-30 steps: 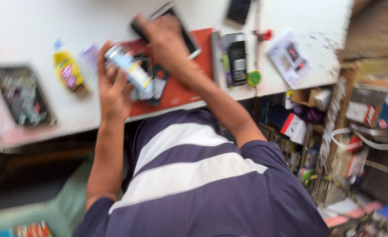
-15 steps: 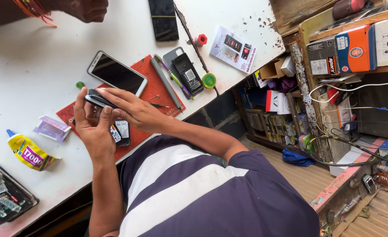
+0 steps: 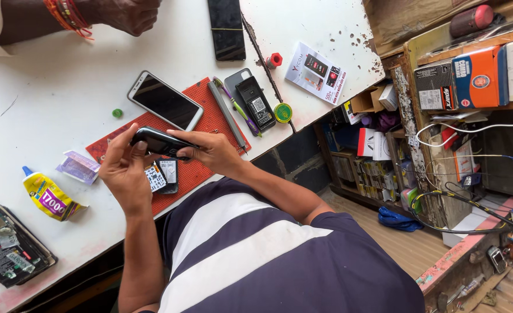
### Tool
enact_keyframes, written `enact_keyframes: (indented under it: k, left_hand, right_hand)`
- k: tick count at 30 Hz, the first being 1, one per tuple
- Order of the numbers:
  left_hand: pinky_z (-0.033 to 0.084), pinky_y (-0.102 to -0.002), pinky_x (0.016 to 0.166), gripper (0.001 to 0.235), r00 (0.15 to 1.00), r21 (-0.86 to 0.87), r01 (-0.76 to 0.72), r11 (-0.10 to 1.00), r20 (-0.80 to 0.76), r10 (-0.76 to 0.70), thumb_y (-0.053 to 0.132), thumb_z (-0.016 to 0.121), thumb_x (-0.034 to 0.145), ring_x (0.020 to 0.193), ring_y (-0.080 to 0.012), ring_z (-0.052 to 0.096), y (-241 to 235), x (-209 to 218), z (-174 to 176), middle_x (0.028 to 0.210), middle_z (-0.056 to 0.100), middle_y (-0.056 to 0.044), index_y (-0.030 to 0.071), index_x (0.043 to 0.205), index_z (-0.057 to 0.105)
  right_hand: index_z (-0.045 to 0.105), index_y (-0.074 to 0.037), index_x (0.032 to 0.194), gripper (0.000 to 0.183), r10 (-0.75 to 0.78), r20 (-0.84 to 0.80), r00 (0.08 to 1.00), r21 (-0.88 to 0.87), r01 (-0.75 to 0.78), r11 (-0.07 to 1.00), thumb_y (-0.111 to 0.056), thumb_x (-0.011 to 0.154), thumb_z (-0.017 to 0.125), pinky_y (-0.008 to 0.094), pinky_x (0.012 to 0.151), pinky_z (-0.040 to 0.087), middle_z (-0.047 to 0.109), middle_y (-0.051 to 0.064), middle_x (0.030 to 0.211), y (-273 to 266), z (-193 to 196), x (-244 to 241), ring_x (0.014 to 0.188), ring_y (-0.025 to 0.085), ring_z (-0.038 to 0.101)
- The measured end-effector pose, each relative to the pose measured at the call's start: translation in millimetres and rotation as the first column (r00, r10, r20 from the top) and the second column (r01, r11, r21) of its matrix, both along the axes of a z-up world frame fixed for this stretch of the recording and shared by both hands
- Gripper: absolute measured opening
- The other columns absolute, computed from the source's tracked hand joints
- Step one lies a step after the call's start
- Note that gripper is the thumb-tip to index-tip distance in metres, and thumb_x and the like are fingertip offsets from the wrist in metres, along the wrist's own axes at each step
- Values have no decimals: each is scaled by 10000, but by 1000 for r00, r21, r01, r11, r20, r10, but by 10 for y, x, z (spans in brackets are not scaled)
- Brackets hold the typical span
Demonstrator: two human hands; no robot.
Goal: The person disassembles a feature phone, removes the battery, and uses a screwdriver to adjust internal components. They then reassemble the phone and test it by pressing buttons. The person also briefly handles a smartphone and a SIM card.
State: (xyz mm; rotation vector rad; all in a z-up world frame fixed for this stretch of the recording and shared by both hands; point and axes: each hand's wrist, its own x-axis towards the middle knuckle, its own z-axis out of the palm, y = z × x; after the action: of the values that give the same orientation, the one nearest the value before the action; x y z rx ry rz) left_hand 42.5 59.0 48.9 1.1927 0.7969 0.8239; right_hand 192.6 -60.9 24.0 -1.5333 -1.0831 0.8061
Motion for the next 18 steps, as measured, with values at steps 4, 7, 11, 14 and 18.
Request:
enact_keyframes:
  k: [4,7,11,14,18]
  left_hand:
    - [579,-215,883,425,994,-129,14,992,113,1,-71,770,925,980,-107,700,84,-42,-32,1076,741,-48,21,1329,675]
    - [578,-212,889,349,996,-84,-26,996,88,34,-71,771,942,972,-102,698,61,-45,-58,1066,744,-39,-11,1278,696]
    - [571,-214,907,312,996,-63,29,998,85,-23,-59,755,988,996,-96,680,95,-67,-22,1104,696,-42,-25,1294,704]
    - [577,-218,885,287,996,-43,84,996,32,-82,-30,728,1017,978,-89,669,107,-106,30,1117,680,-46,-12,1303,707]
    - [567,-217,845,277,998,49,42,998,-52,-39,-13,716,1017,980,-86,662,92,-57,52,1184,701,-55,11,1293,714]
  right_hand:
    - [594,-134,1460,486,6,-478,878,1,-6,1000,-148,989,711,321,837,687,748,135,1176,-61,1,-36,964,146,761]
    - [535,-113,1490,577,23,-405,914,-66,-54,996,-111,950,740,308,821,674,745,136,1160,-78,26,-50,949,144,757]
    - [470,-125,1519,696,87,-152,985,-94,-102,990,-66,904,792,299,845,654,766,118,1134,-111,54,-29,984,152,766]
    - [490,-117,1512,652,73,-131,989,-97,-86,992,-74,924,771,298,849,661,770,110,1161,-138,37,-41,1024,146,772]
    - [465,-77,1525,644,91,-278,956,-170,-142,975,-123,946,742,289,839,641,780,105,1104,-168,-3,-43,989,136,770]
